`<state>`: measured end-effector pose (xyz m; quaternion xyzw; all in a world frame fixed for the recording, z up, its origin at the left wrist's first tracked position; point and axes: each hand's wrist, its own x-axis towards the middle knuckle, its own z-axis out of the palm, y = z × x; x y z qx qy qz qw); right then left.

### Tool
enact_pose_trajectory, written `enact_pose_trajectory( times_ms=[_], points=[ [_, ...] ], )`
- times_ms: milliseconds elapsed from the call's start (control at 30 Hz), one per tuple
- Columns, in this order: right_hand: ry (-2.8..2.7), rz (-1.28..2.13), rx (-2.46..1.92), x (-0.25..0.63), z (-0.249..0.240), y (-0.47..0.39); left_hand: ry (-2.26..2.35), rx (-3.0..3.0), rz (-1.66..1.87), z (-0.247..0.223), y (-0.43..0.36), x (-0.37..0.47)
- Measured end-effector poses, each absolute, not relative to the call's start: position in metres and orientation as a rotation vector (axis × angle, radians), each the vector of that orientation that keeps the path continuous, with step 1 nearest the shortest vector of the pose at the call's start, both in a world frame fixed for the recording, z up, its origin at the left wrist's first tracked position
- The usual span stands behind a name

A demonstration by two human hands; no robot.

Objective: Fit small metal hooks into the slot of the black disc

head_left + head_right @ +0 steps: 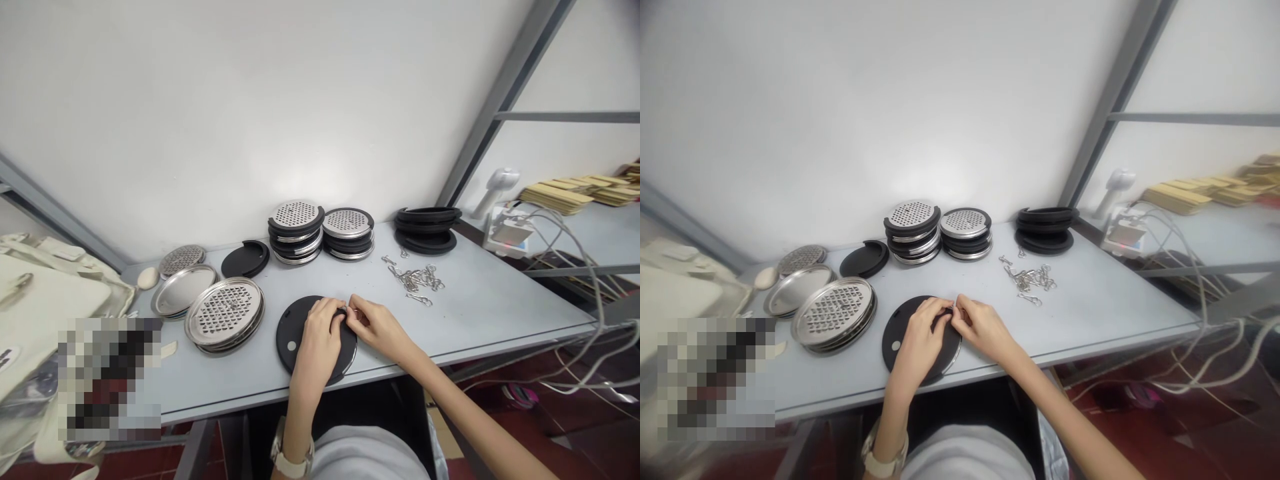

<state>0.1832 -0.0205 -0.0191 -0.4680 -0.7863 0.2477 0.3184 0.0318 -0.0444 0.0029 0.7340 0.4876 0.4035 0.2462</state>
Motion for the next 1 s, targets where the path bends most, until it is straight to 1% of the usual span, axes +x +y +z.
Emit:
enact_pose_trajectory(
  times_ms=[300,600,833,1000],
  points=[
    [-1.958,0.74,-1.206,0.1855,-0.0169,-0.0194,1.386,2.05,1.047,0.0042,-0.0441,0.0331],
    [-1.899,0.7,-1.216,0.1861,-0.01,-0.0189,1.41,1.921,1.066,-0.003,-0.0468,0.0312],
    [-2.107,0.7,-1.182,0.1831,-0.0157,-0.0174,1.418,1.913,1.078,-0.0026,-0.0475,0.0312],
    [-2.137,0.751,-1.163,0.1843,-0.017,-0.0173,1.405,1.921,1.063,-0.0033,-0.0461,0.0313]
  ],
)
